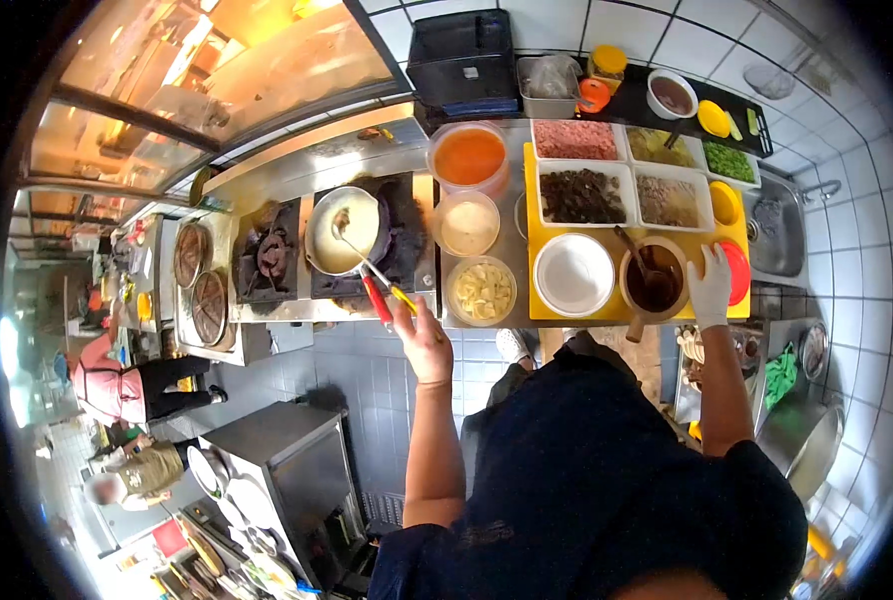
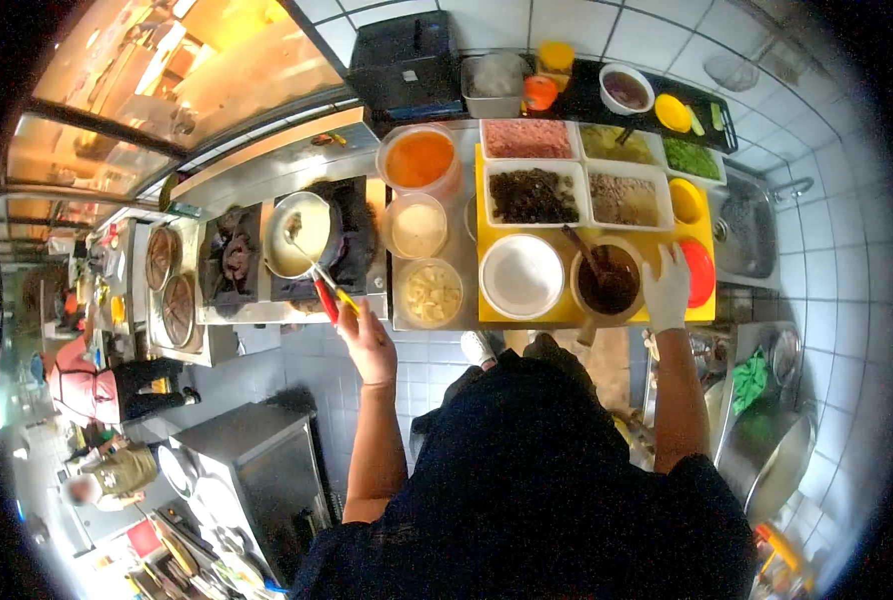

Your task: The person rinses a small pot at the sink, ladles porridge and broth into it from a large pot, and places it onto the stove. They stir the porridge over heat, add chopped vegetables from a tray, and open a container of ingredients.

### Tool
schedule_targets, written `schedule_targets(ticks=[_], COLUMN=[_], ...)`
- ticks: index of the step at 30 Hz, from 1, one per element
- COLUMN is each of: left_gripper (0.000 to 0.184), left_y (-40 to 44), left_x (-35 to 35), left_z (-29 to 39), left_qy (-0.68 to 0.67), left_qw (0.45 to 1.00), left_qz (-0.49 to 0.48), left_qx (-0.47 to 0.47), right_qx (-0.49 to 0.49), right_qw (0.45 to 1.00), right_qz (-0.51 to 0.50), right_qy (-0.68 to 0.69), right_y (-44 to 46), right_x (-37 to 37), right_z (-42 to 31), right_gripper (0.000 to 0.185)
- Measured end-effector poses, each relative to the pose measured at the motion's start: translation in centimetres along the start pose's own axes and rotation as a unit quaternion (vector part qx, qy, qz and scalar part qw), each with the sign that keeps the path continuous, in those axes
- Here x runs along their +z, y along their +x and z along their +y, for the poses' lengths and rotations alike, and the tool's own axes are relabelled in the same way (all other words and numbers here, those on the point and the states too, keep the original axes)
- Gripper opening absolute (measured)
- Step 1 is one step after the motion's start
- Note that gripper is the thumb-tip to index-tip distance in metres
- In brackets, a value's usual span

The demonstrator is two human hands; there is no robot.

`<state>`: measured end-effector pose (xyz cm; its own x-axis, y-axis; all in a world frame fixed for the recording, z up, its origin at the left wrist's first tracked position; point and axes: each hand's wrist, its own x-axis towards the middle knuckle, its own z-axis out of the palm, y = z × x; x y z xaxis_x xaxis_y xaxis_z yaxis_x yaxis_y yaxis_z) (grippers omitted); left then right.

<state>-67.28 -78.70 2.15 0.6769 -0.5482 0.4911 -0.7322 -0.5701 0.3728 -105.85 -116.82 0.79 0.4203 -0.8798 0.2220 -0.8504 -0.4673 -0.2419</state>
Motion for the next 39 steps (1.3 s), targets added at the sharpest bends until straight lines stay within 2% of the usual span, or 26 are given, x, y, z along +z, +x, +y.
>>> schedule_targets(ticks=[2, 3, 5, 6, 8, 10, 11, 13, 16, 18, 19, 21, 22, 26, 27, 29, 33, 36, 37, 39], left_gripper=[0.056, 0.055, 0.054, 0.053, 0.05, 0.045, 0.04, 0.039, 0.038, 0.035, 0.035, 0.037, 0.038, 0.04, 0.041, 0.043, 0.046, 0.045, 0.04, 0.037], left_y=[-2.7, -4.0, -3.7, -2.1, 1.0, 2.1, 3.4, 3.3, 3.5, 4.1, 3.8, 5.1, 6.4, 8.5, 9.0, 9.8, 11.5, 12.7, 13.2, 13.8], left_x=[2.8, 3.9, 4.6, 2.7, -1.7, -3.8, -5.7, -6.6, -4.8, -2.6, -0.7, 3.5, 5.9, 14.7, 16.7, 19.1, 16.7, 14.7, 13.5, 13.0], left_z=[-4.0, -7.0, -7.6, -5.4, -0.7, 1.9, 4.8, 7.4, 13.3, 19.2, 21.9, 27.0, 29.6, 37.4, 38.6, 40.8, 42.5, 41.9, 42.3, 41.9], left_qy=[0.047, -0.073, -0.183, -0.145, -0.036, -0.051, -0.046, -0.084, -0.117, -0.223, -0.253, -0.25, -0.215, -0.241, -0.239, -0.233, -0.214, -0.232, -0.225, -0.251], left_qw=[0.993, 0.988, 0.972, 0.984, 0.999, 0.992, 0.989, 0.974, 0.932, 0.904, 0.894, 0.878, 0.862, 0.878, 0.881, 0.887, 0.853, 0.835, 0.825, 0.826], left_qz=[-0.11, -0.112, -0.1, -0.078, -0.024, 0.004, 0.001, -0.072, -0.142, -0.249, -0.311, -0.315, -0.257, -0.261, -0.255, -0.241, -0.345, -0.342, -0.401, -0.404], left_qx=[-0.022, -0.071, -0.111, -0.075, 0.024, 0.111, 0.142, 0.196, 0.312, 0.265, 0.201, 0.26, 0.381, 0.32, 0.319, 0.319, 0.329, 0.363, 0.328, 0.302], right_qx=[-0.027, -0.026, -0.004, 0.009, -0.034, -0.04, -0.046, -0.069, -0.098, -0.107, -0.118, -0.147, -0.163, -0.158, -0.159, -0.171, -0.167, -0.166, -0.167, -0.167], right_qw=[0.999, 0.999, 1.0, 1.0, 0.997, 0.996, 0.995, 0.995, 0.994, 0.994, 0.992, 0.988, 0.986, 0.985, 0.985, 0.982, 0.982, 0.983, 0.983, 0.985], right_qz=[0.026, 0.033, 0.02, -0.003, 0.038, 0.04, 0.039, 0.051, 0.044, 0.013, 0.011, 0.016, 0.019, -0.071, -0.07, -0.069, -0.082, -0.075, -0.068, -0.047], right_qy=[-0.016, -0.015, 0.0, 0.025, 0.051, 0.071, 0.083, 0.051, 0.02, 0.03, 0.04, 0.033, 0.029, 0.018, -0.007, -0.04, -0.023, 0.011, 0.018, 0.026], right_y=[-0.2, -0.3, 0.7, 1.6, 3.2, 5.3, 6.4, 8.6, 12.0, 14.4, 15.3, 16.4, 16.9, 17.7, 17.6, 17.6, 17.8, 17.7, 17.7, 17.6], right_x=[-0.7, -1.3, -3.4, -4.4, -4.6, -4.2, -3.9, -2.1, -1.1, -0.5, 0.1, 1.3, 1.8, 0.6, 2.3, 2.0, 1.2, 0.5, 0.4, 0.7], right_z=[-1.2, -1.8, -3.2, -3.9, -3.7, -2.9, -2.4, -0.9, 0.8, 2.0, 2.8, 4.1, 4.7, 5.5, 6.2, 6.5, 6.6, 6.7, 6.6, 6.6], right_gripper=[0.05, 0.049, 0.049, 0.05, 0.053, 0.054, 0.054, 0.052, 0.05, 0.048, 0.043, 0.04, 0.038, 0.042, 0.049, 0.048, 0.049, 0.048, 0.048, 0.048])
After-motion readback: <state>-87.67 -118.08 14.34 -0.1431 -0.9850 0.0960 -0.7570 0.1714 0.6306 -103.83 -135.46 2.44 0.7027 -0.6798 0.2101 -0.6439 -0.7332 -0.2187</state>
